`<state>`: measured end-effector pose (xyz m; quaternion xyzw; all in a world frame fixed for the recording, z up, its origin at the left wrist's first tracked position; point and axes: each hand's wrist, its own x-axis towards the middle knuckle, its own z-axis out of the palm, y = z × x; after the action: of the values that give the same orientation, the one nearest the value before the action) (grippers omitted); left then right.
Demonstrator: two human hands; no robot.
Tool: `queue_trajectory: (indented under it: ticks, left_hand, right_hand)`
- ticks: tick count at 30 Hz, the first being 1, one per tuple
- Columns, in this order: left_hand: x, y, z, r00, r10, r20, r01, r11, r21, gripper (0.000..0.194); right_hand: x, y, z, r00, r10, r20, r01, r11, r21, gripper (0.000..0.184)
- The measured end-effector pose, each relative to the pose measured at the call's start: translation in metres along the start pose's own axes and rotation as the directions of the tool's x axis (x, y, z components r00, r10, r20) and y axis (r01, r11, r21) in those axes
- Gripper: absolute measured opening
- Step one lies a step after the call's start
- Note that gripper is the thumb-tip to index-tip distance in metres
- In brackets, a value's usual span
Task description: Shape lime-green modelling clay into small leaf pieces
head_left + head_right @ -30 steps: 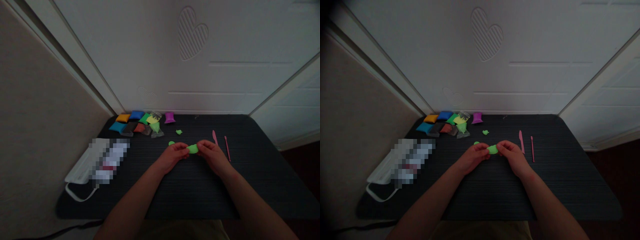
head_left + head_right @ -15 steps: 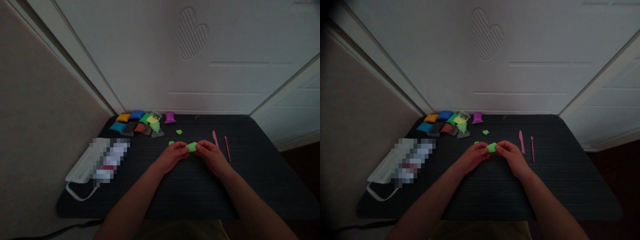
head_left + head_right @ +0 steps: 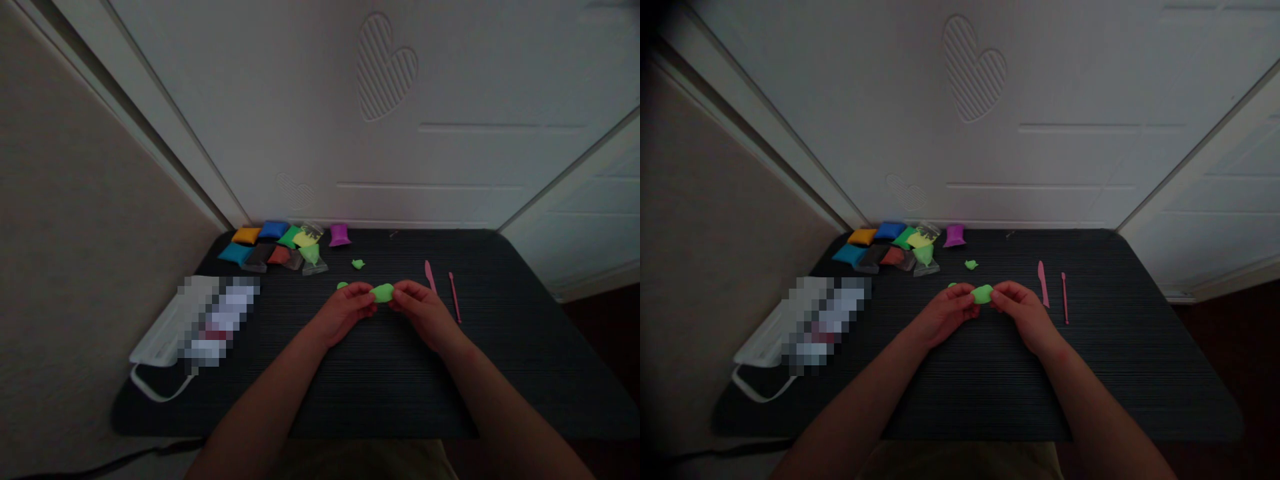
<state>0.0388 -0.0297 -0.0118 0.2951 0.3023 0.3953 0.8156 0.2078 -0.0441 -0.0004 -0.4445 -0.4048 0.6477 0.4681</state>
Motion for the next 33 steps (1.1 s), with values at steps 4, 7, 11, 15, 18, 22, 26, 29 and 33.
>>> queue_trajectory:
  ticks: [4, 7, 11, 15, 18, 22, 26, 29, 33]
  left_hand:
    - [0.0005, -0.0001, 0.0002, 1.000, -0.001, 0.003, 0.001, 1.000, 0.002, 0.015]
    - [0.0006, 0.0000, 0.0007, 1.000, -0.001, 0.004, 0.001, 1.000, -0.004, 0.013]
    - [-0.0001, 0.0001, 0.0006, 1.000, 0.001, 0.016, 0.000, 1.000, -0.024, 0.014]
    - [-0.0009, 0.0004, 0.0009, 1.000, 0.020, 0.019, -0.020, 0.999, -0.037, 0.013]
    - [-0.0012, 0.0003, 0.0015, 1.000, 0.011, 0.019, -0.011, 1.000, -0.029, 0.014]
    - [-0.0010, 0.0002, 0.0017, 1.000, 0.001, 0.014, -0.001, 1.000, -0.018, 0.015]
    - [-0.0005, 0.0004, 0.0012, 1.000, 0.001, 0.019, 0.000, 1.000, -0.015, 0.014]
    - [-0.0002, 0.0007, 0.0007, 1.000, 0.013, 0.019, -0.013, 1.000, -0.022, 0.016]
    - [0.0002, 0.0007, 0.0006, 1.000, 0.026, 0.011, -0.025, 0.999, -0.025, 0.016]
  right_hand:
    - [-0.0005, -0.0006, -0.0012, 1.000, -0.007, 0.001, 0.007, 0.999, -0.044, 0.011]
    - [-0.0014, -0.0016, -0.0016, 0.999, 0.006, 0.039, -0.005, 0.999, -0.035, 0.011]
    - [-0.0028, -0.0020, -0.0010, 0.997, 0.012, 0.073, -0.017, 0.997, 0.069, 0.010]
    - [-0.0033, -0.0015, 0.0006, 0.996, 0.027, 0.089, -0.037, 0.993, 0.111, 0.012]
    - [-0.0029, -0.0010, 0.0010, 0.997, 0.038, 0.064, -0.042, 0.997, 0.069, 0.010]
    - [-0.0029, -0.0016, -0.0001, 0.997, 0.031, 0.065, -0.034, 0.999, 0.034, 0.010]
    - [-0.0032, -0.0031, -0.0007, 0.996, 0.039, 0.081, -0.044, 0.998, 0.053, 0.009]
    - [-0.0027, -0.0028, 0.0000, 0.997, 0.048, 0.064, -0.053, 0.995, 0.082, 0.012]
    - [-0.0015, 0.0000, 0.0012, 0.997, 0.040, 0.069, -0.045, 0.997, 0.070, 0.017]
